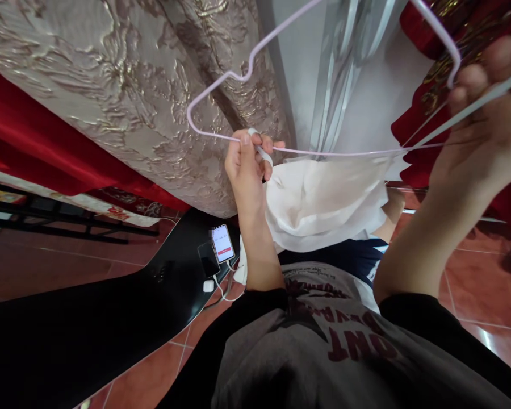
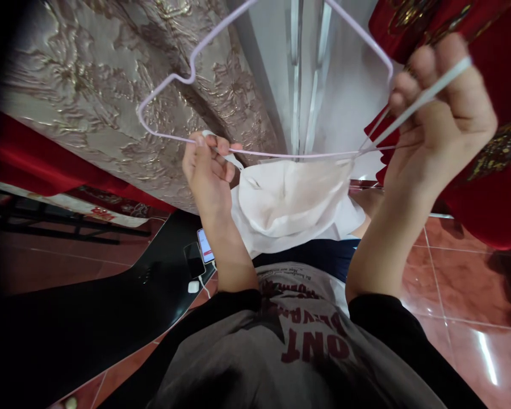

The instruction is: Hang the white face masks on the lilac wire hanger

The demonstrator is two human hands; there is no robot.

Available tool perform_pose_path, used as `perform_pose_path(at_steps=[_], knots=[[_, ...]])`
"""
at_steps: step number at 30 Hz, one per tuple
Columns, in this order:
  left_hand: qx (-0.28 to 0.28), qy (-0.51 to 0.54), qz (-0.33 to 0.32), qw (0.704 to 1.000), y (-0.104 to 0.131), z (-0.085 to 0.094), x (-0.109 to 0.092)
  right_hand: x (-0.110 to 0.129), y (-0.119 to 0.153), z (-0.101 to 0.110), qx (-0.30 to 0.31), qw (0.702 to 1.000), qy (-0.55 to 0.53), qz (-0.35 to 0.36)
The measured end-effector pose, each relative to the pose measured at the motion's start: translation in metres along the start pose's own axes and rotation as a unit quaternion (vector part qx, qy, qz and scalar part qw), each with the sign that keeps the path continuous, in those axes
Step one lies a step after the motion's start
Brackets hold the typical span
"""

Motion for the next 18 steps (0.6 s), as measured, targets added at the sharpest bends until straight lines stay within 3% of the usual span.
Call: perform_pose_path(at_steps=[2,3,4,7,8,10,11,12,14,16,18], knots=[[0.023,0.014,-0.020,0.999,0.002,-0.002,-0.002,-0.034,-0.002,0.025,-0.076,0.994,0.004,0.076],[0.034,0.018,-0.027,0.999,0.003,-0.004,-0.003,-0.048,-0.001,0.034,-0.069,0.995,0.025,0.073],[0.041,0.020,-0.028,0.999,0.003,-0.005,-0.003,-0.055,0.003,0.042,-0.105,0.990,0.043,0.078],[0.039,0.010,-0.007,0.999,0.006,-0.007,0.001,-0.041,0.027,0.047,-0.328,0.933,0.096,0.114],[0.035,0.009,0.000,0.999,0.006,-0.008,0.004,-0.027,0.034,0.040,-0.353,0.920,0.113,0.124],[0.035,0.011,0.002,0.999,0.008,-0.009,0.007,0.004,0.041,0.015,-0.231,0.948,0.202,0.089],[0.038,0.010,-0.004,0.999,0.009,-0.009,0.008,0.016,0.042,-0.001,-0.092,0.964,0.243,0.060],[0.045,0.009,-0.014,0.999,0.010,-0.008,0.008,0.024,0.045,-0.016,0.052,0.963,0.263,0.024],[0.062,0.011,-0.030,0.998,0.012,-0.007,0.005,0.033,0.053,-0.035,0.244,0.923,0.297,-0.008],[0.076,0.025,-0.029,0.996,0.012,-0.004,0.000,0.032,0.059,-0.041,0.295,0.903,0.312,-0.023],[0.062,0.031,-0.041,0.997,0.010,0.002,-0.008,0.029,0.063,-0.040,0.272,0.909,0.313,-0.034]])
Point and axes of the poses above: each hand's wrist, its own y-axis away from the middle knuckle, its own z-axis out of the back of the hand, x = y × z, the point moved 3 cm from there along -y, towards the middle knuckle, and after that the axes turned 14 degrees about y, right-handed, at the moved point
